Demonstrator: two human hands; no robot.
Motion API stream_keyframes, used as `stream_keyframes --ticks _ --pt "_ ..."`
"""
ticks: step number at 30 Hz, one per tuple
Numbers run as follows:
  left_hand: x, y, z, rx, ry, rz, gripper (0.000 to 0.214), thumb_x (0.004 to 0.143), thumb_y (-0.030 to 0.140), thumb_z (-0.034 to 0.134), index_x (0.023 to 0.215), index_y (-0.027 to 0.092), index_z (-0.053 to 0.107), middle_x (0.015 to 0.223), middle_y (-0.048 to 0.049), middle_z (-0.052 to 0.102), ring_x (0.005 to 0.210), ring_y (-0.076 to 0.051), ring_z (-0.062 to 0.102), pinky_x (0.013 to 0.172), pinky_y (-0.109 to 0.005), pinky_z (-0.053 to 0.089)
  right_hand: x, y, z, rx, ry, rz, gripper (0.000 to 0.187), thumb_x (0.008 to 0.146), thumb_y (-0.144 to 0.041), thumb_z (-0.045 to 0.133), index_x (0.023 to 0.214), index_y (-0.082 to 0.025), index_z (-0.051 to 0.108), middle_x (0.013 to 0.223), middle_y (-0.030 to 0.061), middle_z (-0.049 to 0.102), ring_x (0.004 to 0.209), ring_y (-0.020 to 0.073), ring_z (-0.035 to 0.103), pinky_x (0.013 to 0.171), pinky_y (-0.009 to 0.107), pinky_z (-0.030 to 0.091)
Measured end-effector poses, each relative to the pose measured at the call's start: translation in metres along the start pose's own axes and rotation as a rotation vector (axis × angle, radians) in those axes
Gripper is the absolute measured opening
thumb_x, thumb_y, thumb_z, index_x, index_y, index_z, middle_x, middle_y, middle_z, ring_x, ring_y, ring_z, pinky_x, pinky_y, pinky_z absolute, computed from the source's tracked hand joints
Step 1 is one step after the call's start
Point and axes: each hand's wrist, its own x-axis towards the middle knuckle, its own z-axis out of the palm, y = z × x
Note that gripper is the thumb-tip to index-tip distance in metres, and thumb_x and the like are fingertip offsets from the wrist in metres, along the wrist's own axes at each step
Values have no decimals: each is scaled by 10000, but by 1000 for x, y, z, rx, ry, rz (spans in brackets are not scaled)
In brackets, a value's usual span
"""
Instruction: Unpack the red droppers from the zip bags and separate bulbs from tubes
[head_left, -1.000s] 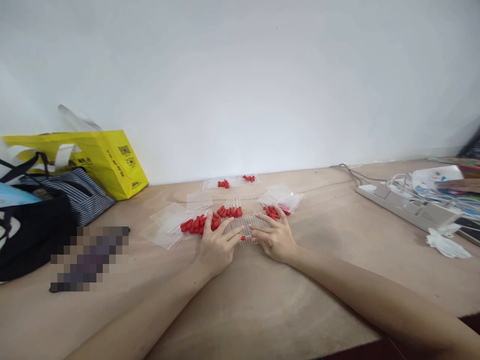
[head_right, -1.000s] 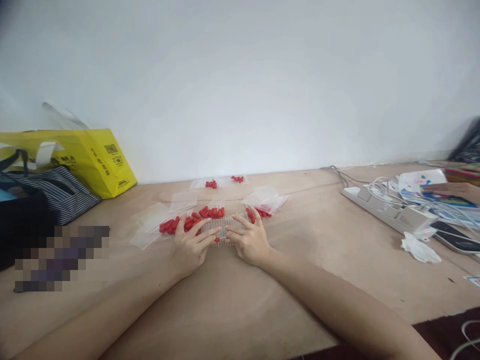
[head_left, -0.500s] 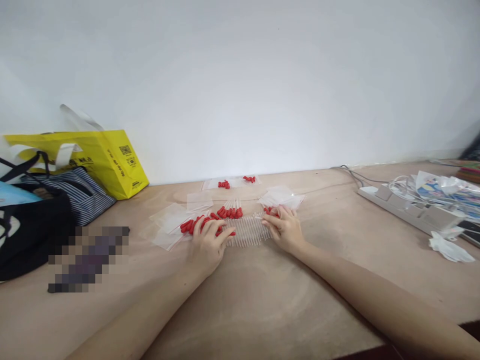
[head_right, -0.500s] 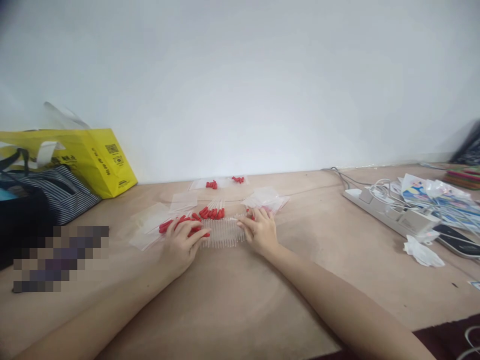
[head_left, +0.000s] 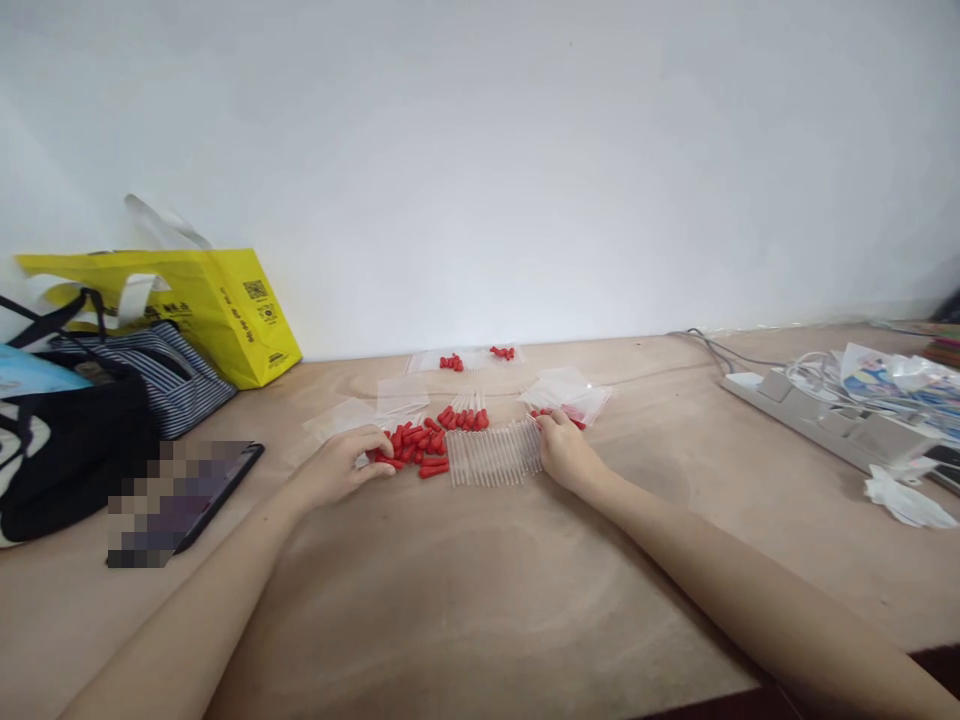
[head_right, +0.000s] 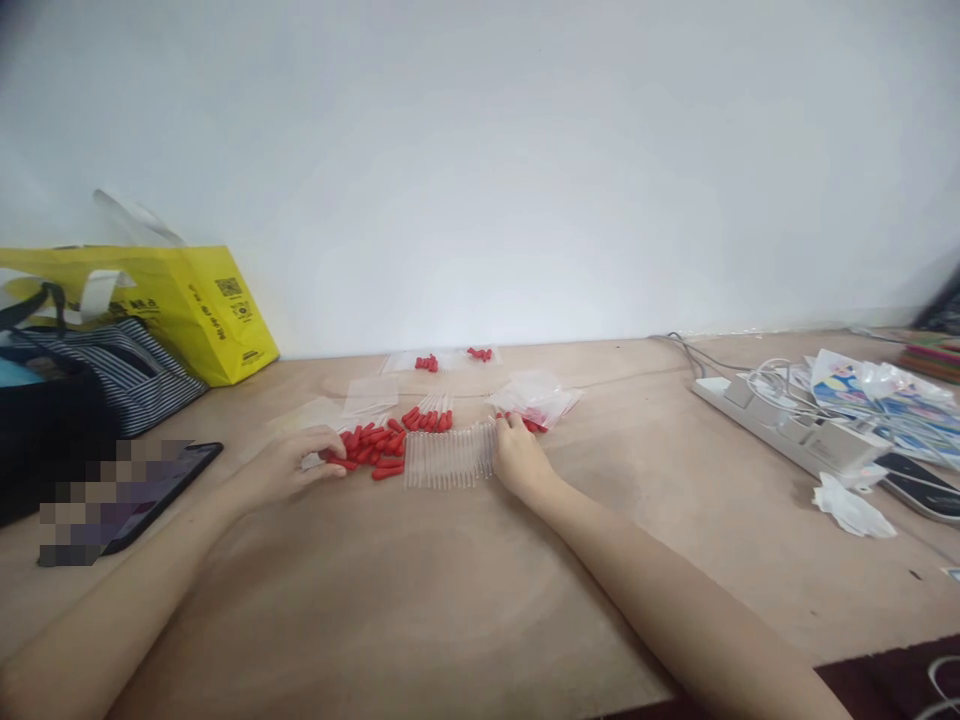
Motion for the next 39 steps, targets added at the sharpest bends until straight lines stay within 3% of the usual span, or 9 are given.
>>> stream_keyframes --ticks 6,11,13,16,19,22,26,32,39 --pt "-1 -9 8 41 50 -3 203 751 407 522 740 215 588 766 -7 593 719 -155 546 663 -257 414 -2 -22 -2 -143 -135 29 260 712 4 376 881 -106 542 979 160 523 670 157 547 579 259 422" --pt "-2 -13 14 18 108 -14 221 748 419 528 724 199 538 757 1 573 694 -140 532 656 -247 421 0 -27 -11 -146 -146 43 180 787 -146 410 895 -136 554 1007 139 507 717 178 568 540 256 393" --pt "-1 -11 15 51 147 -7 238 746 428 537 704 193 532 726 3 570 673 -139 525 644 -250 414 4 -20 -18 -106 -102 94 181 809 -190 405 887 -169 567 972 105 521 723 170 565 546 251 378" --pt "2 1 21 121 299 16 230 780 400 518 700 186 550 709 -8 587 678 -147 523 674 -278 397 15 3 -28 -31 27 201 157 794 -202 436 838 -204 586 931 64 545 770 169 545 591 254 367" --pt "8 24 33 133 426 91 161 814 315 495 754 189 575 761 -23 619 743 -156 535 739 -309 380 23 29 -33 2 91 171 127 720 -219 532 828 -204 596 922 50 576 872 197 502 678 274 361" --pt "13 49 46 116 402 248 103 810 260 504 794 200 586 766 -13 633 755 -153 534 749 -317 370 25 46 -30 -20 42 119 161 674 -237 577 829 -210 613 902 39 609 881 207 490 719 294 333" --pt "17 65 54 96 357 386 96 811 205 495 803 207 591 733 4 632 737 -140 519 756 -315 362 25 59 -22 -68 34 176 146 732 -186 487 755 -214 629 804 23 641 798 172 523 716 285 306" --pt "17 60 54 56 356 368 105 812 191 492 775 201 590 733 6 626 743 -132 508 760 -312 356 25 69 -19 -74 86 256 211 766 -171 424 773 -176 635 803 55 641 762 162 531 683 270 311" --pt "17 59 56 50 339 368 133 816 194 478 757 207 597 717 6 623 740 -137 507 772 -325 351 24 49 -17 -139 30 215 312 771 -442 467 727 -215 676 816 77 624 857 234 487 716 346 288"
